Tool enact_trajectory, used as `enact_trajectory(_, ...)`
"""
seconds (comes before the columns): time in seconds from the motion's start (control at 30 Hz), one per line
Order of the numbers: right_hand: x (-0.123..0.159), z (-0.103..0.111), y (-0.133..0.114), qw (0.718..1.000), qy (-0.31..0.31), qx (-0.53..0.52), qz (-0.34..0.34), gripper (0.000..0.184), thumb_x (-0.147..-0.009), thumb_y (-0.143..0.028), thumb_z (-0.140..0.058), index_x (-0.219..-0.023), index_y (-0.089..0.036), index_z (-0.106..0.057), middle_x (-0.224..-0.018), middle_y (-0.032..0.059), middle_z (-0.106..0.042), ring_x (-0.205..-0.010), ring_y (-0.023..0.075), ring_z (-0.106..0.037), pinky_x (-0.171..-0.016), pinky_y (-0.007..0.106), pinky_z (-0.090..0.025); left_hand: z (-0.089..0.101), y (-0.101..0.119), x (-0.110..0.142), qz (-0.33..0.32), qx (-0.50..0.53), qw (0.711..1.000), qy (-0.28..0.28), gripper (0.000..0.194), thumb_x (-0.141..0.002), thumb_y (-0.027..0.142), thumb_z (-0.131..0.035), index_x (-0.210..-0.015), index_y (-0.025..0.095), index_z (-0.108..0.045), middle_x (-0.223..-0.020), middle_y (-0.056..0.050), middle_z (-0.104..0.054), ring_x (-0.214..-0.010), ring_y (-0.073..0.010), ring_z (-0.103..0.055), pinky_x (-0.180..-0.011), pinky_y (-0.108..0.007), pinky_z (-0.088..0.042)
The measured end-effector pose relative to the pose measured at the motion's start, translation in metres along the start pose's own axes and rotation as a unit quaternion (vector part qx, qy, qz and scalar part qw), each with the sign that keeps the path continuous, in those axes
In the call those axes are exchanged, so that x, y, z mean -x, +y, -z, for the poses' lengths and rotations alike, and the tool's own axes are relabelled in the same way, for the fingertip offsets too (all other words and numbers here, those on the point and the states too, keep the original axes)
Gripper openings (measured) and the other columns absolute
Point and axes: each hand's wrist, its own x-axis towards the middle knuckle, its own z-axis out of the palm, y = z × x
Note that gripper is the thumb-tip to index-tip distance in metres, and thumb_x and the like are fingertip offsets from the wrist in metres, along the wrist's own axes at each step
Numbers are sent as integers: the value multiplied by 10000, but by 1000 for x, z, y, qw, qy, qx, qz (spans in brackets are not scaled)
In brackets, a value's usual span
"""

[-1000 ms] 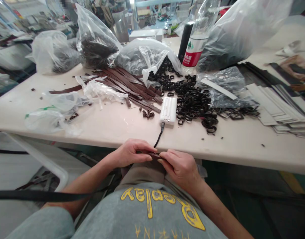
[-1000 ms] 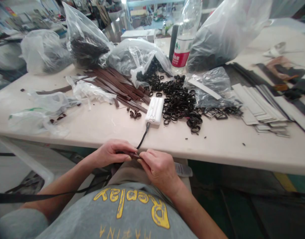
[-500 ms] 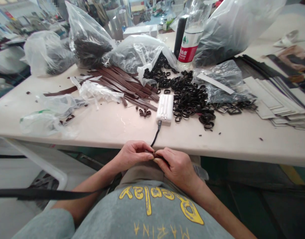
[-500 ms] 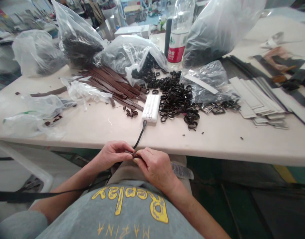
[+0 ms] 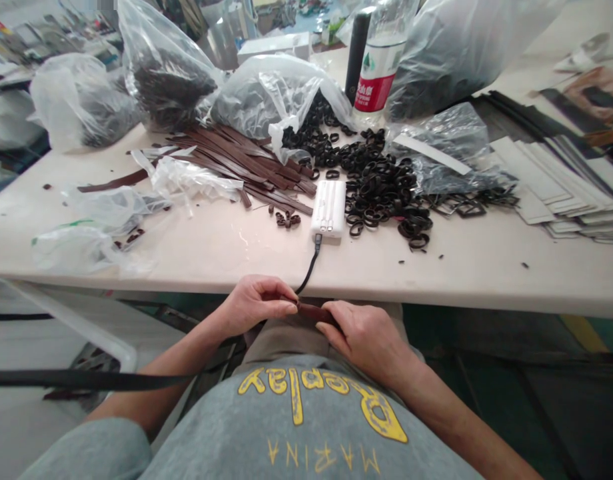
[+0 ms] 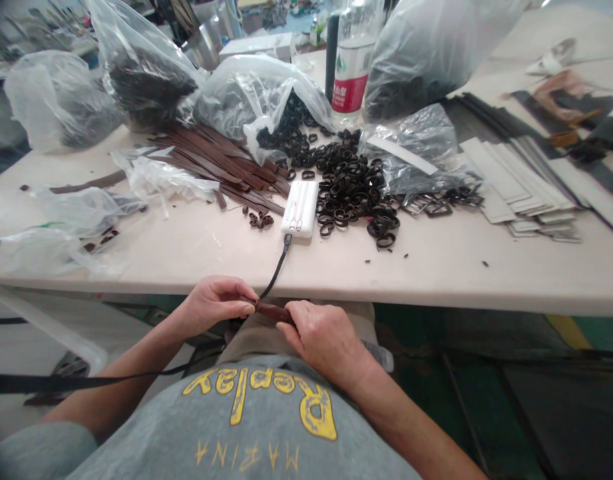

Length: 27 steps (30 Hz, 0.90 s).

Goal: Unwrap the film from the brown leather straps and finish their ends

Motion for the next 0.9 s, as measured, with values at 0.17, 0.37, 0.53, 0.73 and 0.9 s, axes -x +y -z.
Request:
enact_trajectory(0.17, 3, -5, 1, 999, -8, -11, 35, 318, -1018, -289, -407, -788, -178, -597, -680, 38, -685, -578, 165, -629, -528, 298, -302, 2, 3, 0, 14, 12, 1000, -22, 246, -627, 296, -827, -774, 129, -723, -602, 12, -627, -523, -74, -497, -490, -176, -391)
enact_trajectory(0.37, -2, -7, -4, 998, 27, -31, 50, 440, -1054, -310, -290, -733, -191, -567, -612, 26, -645, -514, 150, -570, -515, 303, -271, -11, -11, -1, 50, 129, 989, -50, 337, -592, 288, -874, -853, 148, -714, -670, 13, -684, -576, -87, -585, -585, -188, -472)
enact_trajectory(0.53, -12, -11, -10, 998, 29, -43, 33, 345, -1033, -264, -362, -793, -178, -594, -693, 45, -689, -587, 158, -610, -542, 291, -307, -28, -21, -3, 12, 153, 988, -31, 375, -579, 338, -893, -858, 144, -735, -771, -31, -741, -688, -138, -665, -684, -231, -536)
enact_trajectory(0.73, -7, -5, -7, 994, -33, -98, -38, 109, -948, -292, -565, -943, -191, -604, -868, 37, -724, -747, 188, -668, -626, 274, -391, -16, -11, -1, 3, 120, 993, 14, 362, -564, 355, -898, -814, 144, -743, -708, -28, -725, -624, -141, -650, -614, -238, -541)
enact_trajectory(0.9, 2, -3, -6, 995, -47, -81, -45, 102, -949, -268, -546, -903, -192, -596, -826, 34, -722, -701, 188, -664, -591, 275, -372, -9, -6, 2, -17, 121, 992, 14, 289, -600, 311, -880, -801, 153, -746, -622, 8, -681, -547, -112, -602, -583, -226, -523)
